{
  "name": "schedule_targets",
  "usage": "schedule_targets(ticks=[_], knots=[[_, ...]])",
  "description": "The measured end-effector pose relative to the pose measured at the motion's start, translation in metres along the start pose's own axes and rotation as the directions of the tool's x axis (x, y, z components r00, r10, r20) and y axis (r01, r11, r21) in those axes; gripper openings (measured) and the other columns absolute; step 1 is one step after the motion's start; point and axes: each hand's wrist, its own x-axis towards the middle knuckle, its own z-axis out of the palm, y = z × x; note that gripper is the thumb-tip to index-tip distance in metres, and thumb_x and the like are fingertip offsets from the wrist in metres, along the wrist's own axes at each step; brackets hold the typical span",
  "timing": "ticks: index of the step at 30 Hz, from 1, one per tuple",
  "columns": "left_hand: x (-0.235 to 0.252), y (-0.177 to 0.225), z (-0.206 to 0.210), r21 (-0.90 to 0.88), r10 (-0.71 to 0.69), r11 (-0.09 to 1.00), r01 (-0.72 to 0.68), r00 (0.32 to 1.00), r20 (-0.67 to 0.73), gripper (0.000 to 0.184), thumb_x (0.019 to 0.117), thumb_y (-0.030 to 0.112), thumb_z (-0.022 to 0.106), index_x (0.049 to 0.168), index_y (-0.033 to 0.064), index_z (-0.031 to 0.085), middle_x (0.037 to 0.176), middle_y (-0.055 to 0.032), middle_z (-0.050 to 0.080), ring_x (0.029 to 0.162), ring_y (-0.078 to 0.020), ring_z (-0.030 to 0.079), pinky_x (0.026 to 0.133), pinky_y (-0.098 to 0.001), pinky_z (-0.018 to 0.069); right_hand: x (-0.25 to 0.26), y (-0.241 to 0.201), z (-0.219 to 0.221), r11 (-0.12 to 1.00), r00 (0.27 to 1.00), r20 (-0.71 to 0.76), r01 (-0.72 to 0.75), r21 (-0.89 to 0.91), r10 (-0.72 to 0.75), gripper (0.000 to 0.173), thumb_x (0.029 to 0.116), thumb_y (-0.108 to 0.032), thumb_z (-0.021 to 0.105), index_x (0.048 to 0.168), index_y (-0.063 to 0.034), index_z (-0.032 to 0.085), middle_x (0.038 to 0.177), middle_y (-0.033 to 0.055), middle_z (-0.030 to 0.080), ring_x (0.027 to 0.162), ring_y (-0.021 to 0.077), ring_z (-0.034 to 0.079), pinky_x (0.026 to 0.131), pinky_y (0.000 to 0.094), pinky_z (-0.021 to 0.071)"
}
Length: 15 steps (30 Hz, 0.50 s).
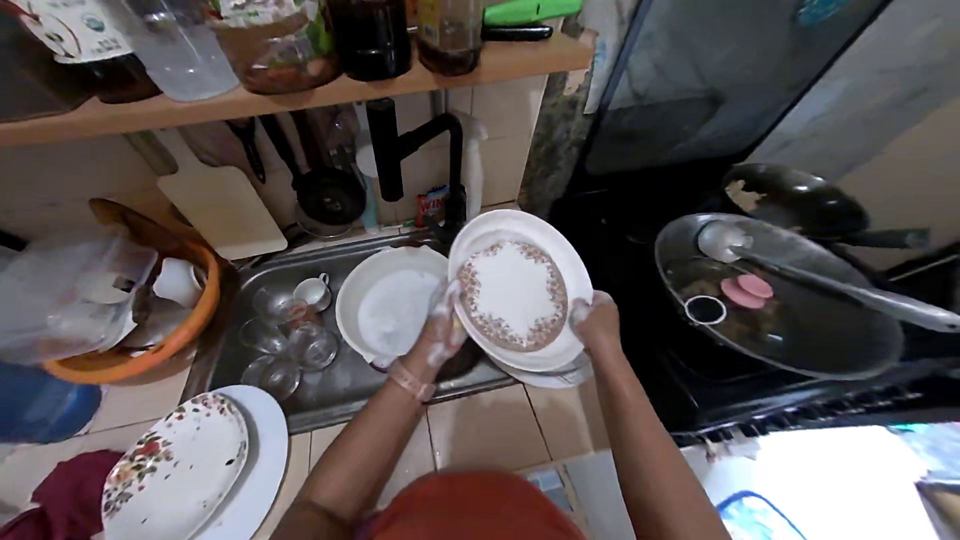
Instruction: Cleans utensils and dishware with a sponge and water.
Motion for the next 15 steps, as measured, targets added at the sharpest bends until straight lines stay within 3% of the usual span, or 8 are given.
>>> schedule_targets(ticks=[1, 2, 4, 6, 8, 10, 12, 15], knots=[[-0.003, 0.011, -0.005, 0.103, -0.021, 0.994, 0.028, 0.997, -0.071, 0.029, 0.1082, 0.020, 0.039, 0.132, 0.0062, 0.050, 0.102, -0.0053, 0.068, 0.090, -0.0122, 0.069, 0.081, -0.0318, 0.0596, -0.001, -0.005, 0.003, 0.999, 0.999, 0.035, 0.006, -0.040, -0.005, 0.037, 0.1047, -0.008, 0.052, 0.135, 0.0130, 0.051, 0.129, 0.0357, 0.058, 0.122, 0.0450, 0.059, 0.105, 0.0577, 0.0453], [-0.006, 0.021, -0.012, 0.193, -0.036, 0.979, 0.063, 0.989, -0.142, 0.026, 0.1073, 0.009, 0.038, 0.130, 0.0044, 0.050, 0.099, -0.0047, 0.067, 0.085, -0.0105, 0.068, 0.078, -0.0296, 0.0590, -0.002, -0.012, 0.007, 0.998, 0.997, 0.074, 0.022, -0.066, -0.017, 0.039, 0.1038, -0.007, 0.054, 0.137, 0.0134, 0.049, 0.130, 0.0359, 0.057, 0.123, 0.0451, 0.058, 0.105, 0.0570, 0.0452], [-0.007, 0.035, -0.035, 0.277, -0.022, 0.956, 0.094, 0.967, -0.255, 0.026, 0.1054, 0.002, 0.041, 0.129, 0.0006, 0.052, 0.096, -0.0062, 0.066, 0.082, -0.0113, 0.066, 0.076, -0.0304, 0.0582, -0.002, -0.024, 0.016, 0.994, 0.987, 0.141, 0.092, -0.058, -0.084, 0.041, 0.1028, -0.006, 0.056, 0.138, 0.0142, 0.047, 0.131, 0.0373, 0.056, 0.123, 0.0468, 0.058, 0.106, 0.0583, 0.0447], [-0.014, 0.048, -0.054, 0.269, -0.009, 0.957, 0.112, 0.933, -0.359, 0.021, 0.1067, 0.003, 0.039, 0.123, 0.0008, 0.052, 0.090, -0.0052, 0.065, 0.076, -0.0104, 0.065, 0.070, -0.0285, 0.0580, 0.001, -0.040, 0.028, 0.983, 0.967, 0.192, 0.178, -0.051, -0.165, 0.040, 0.1046, -0.011, 0.055, 0.136, 0.0128, 0.051, 0.129, 0.0365, 0.058, 0.122, 0.0481, 0.059, 0.104, 0.0613, 0.0452], [-0.025, 0.063, -0.069, 0.228, -0.006, 0.966, 0.122, 0.891, -0.453, 0.017, 0.1083, 0.006, 0.036, 0.116, 0.0030, 0.051, 0.083, -0.0038, 0.062, 0.068, -0.0094, 0.062, 0.062, -0.0259, 0.0565, 0.001, -0.064, 0.038, 0.960, 0.940, 0.235, 0.270, -0.071, -0.247, 0.038, 0.1096, -0.021, 0.047, 0.130, 0.0090, 0.058, 0.124, 0.0332, 0.063, 0.118, 0.0470, 0.062, 0.102, 0.0618, 0.0466], [-0.037, 0.078, -0.079, 0.232, 0.037, 0.967, 0.100, 0.854, -0.519, 0.015, 0.1078, 0.007, 0.037, 0.112, 0.0038, 0.052, 0.081, -0.0029, 0.061, 0.066, -0.0083, 0.061, 0.060, -0.0248, 0.0558, 0.002, -0.089, 0.049, 0.924, 0.902, 0.265, 0.373, -0.083, -0.340, 0.037, 0.1097, -0.020, 0.045, 0.129, 0.0064, 0.062, 0.124, 0.0311, 0.064, 0.119, 0.0460, 0.062, 0.103, 0.0614, 0.0462], [-0.045, 0.089, -0.093, 0.309, 0.119, 0.948, 0.068, 0.828, -0.548, 0.017, 0.1082, 0.006, 0.039, 0.117, 0.0015, 0.052, 0.086, -0.0030, 0.062, 0.071, -0.0074, 0.062, 0.066, -0.0245, 0.0567, 0.006, -0.112, 0.066, 0.877, 0.858, 0.304, 0.465, -0.122, -0.413, 0.034, 0.1084, -0.016, 0.048, 0.129, 0.0055, 0.063, 0.127, 0.0303, 0.064, 0.123, 0.0454, 0.060, 0.106, 0.0606, 0.0452], [-0.057, 0.098, -0.107, 0.556, 0.291, 0.820, 0.137, 0.736, -0.612, 0.023, 0.1074, 0.009, 0.048, 0.124, -0.0052, 0.055, 0.089, -0.0055, 0.060, 0.069, -0.0054, 0.056, 0.063, -0.0220, 0.0509, 0.020, -0.139, 0.098, 0.791, 0.775, 0.399, 0.588, -0.172, -0.490, 0.031, 0.1065, -0.011, 0.049, 0.126, 0.0078, 0.063, 0.127, 0.0321, 0.063, 0.123, 0.0476, 0.059, 0.104, 0.0617, 0.0457]])
